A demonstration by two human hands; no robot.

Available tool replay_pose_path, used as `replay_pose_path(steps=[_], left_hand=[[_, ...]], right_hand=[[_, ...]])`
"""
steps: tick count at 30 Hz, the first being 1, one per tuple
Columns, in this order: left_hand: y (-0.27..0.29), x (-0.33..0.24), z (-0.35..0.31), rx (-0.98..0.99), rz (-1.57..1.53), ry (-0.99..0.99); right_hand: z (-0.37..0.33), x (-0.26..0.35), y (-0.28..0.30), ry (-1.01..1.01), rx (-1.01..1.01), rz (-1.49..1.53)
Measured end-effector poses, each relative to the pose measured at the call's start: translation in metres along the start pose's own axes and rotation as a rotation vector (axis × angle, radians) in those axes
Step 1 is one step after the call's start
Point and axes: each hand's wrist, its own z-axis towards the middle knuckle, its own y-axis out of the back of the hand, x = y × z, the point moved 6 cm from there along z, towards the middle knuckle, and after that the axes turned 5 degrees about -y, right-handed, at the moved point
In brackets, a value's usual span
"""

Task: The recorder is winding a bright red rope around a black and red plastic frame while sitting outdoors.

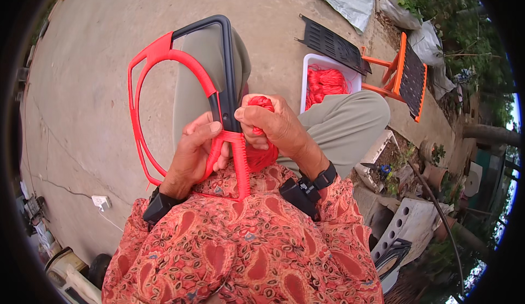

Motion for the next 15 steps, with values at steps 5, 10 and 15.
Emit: replay_pose_path(steps=[5,10,15], left_hand=[[-0.008,0.001,0.006,-0.061,0.369,0.156],[-0.014,-0.001,0.01,-0.076,0.333,0.18],[-0.01,0.004,0.007,-0.021,0.296,0.146]], right_hand=[[0.001,0.006,-0.003,0.006,-0.024,-0.13],[-0.001,-0.001,-0.001,0.037,-0.038,0.055],[-0.007,-0.012,0.002,-0.004,0.029,0.196]])
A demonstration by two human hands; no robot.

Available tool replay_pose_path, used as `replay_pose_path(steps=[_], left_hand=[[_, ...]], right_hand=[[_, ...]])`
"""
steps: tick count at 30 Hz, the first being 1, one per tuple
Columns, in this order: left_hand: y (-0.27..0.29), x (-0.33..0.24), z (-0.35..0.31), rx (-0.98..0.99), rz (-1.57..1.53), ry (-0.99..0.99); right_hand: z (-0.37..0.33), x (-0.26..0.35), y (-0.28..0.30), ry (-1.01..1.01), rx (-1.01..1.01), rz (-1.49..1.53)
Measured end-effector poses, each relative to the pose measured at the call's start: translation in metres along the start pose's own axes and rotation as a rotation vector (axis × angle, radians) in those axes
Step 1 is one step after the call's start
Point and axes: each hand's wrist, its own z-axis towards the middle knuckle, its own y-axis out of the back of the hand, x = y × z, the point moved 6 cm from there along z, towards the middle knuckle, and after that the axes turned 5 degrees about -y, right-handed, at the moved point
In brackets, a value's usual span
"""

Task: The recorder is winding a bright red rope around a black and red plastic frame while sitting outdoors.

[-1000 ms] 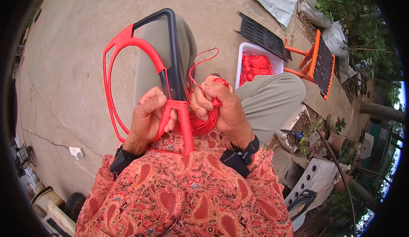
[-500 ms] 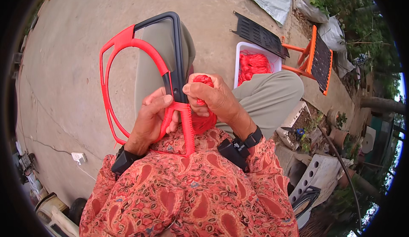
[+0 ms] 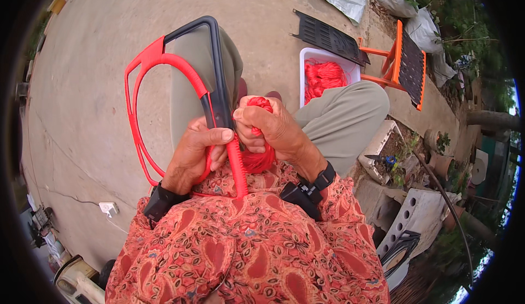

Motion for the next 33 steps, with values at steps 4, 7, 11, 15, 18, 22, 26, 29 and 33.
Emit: replay_pose_path(steps=[4,7,11,15,18,22,26,29,33], left_hand=[[0.004,0.001,0.0,-0.039,-0.095,-0.03],[0.006,0.001,0.0,-0.051,-0.119,-0.055],[0.005,-0.001,0.0,-0.05,-0.064,-0.074],[0.007,0.0,-0.003,-0.004,-0.053,-0.077],[0.006,-0.001,-0.001,-0.007,-0.076,-0.077],[0.008,-0.003,-0.002,-0.023,-0.041,-0.104],[0.007,-0.002,-0.002,-0.015,-0.092,-0.081],[0.008,0.001,-0.001,0.008,-0.147,-0.076],[0.01,0.002,-0.001,0.01,-0.167,-0.068]], right_hand=[[0.003,-0.002,0.0,0.016,-0.022,0.095],[0.005,-0.009,0.001,0.013,0.001,0.201],[0.002,-0.008,-0.001,0.015,-0.018,0.213],[-0.001,-0.015,-0.004,0.032,0.06,0.218],[0.001,-0.008,-0.001,0.073,0.031,0.228],[0.0,-0.002,0.0,0.14,0.02,0.167],[0.0,0.004,0.004,0.151,-0.03,0.212],[0.0,0.011,0.006,0.163,-0.028,0.153],[0.001,0.011,0.008,0.177,-0.015,0.048]])
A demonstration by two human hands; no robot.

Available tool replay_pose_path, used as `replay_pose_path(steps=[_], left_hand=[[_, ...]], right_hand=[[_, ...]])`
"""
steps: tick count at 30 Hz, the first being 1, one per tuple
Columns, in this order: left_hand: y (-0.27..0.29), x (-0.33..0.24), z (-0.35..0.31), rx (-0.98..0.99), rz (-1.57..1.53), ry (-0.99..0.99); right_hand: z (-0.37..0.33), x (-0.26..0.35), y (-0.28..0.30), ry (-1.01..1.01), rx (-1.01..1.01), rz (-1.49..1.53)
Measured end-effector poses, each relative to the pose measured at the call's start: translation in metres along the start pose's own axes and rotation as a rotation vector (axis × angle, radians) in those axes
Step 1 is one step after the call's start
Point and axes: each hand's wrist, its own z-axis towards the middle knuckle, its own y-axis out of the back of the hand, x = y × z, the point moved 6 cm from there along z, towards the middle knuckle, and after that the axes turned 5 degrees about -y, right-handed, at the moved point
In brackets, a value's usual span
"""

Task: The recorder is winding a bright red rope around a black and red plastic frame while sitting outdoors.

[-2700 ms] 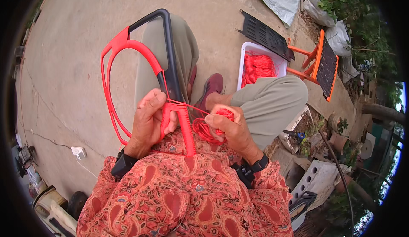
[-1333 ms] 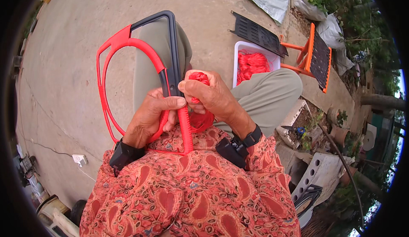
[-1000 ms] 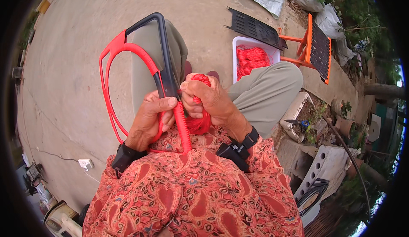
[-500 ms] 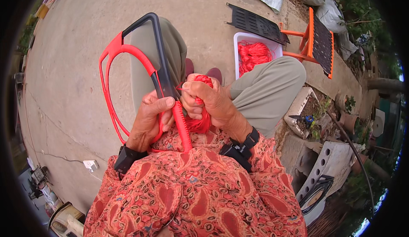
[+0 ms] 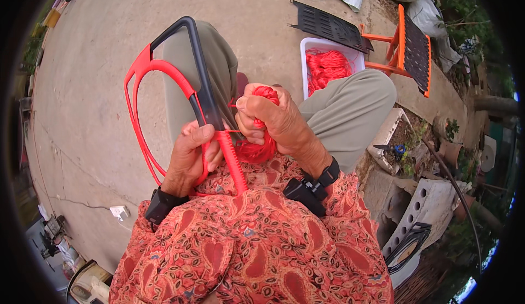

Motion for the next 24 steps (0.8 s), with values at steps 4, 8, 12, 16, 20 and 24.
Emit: replay_pose_path(steps=[4,8,12,16,20,24], left_hand=[[0.0,0.0,0.003,-0.027,0.065,0.003],[0.0,-0.003,0.001,-0.074,0.091,-0.023],[-0.001,-0.004,0.002,-0.077,0.094,-0.018],[0.004,-0.003,0.002,-0.099,0.125,-0.021],[0.001,-0.003,0.002,-0.101,0.125,-0.023],[0.0,-0.003,0.004,-0.097,0.094,-0.019]], right_hand=[[0.0,-0.007,0.004,-0.035,-0.029,0.096],[-0.002,-0.011,0.004,-0.037,0.028,0.204],[-0.002,-0.018,0.021,-0.006,-0.053,0.282],[-0.015,-0.028,0.043,-0.08,-0.385,0.214],[-0.044,-0.052,0.087,-0.075,-0.247,0.253],[-0.052,-0.072,0.055,-0.036,-0.313,0.162]])
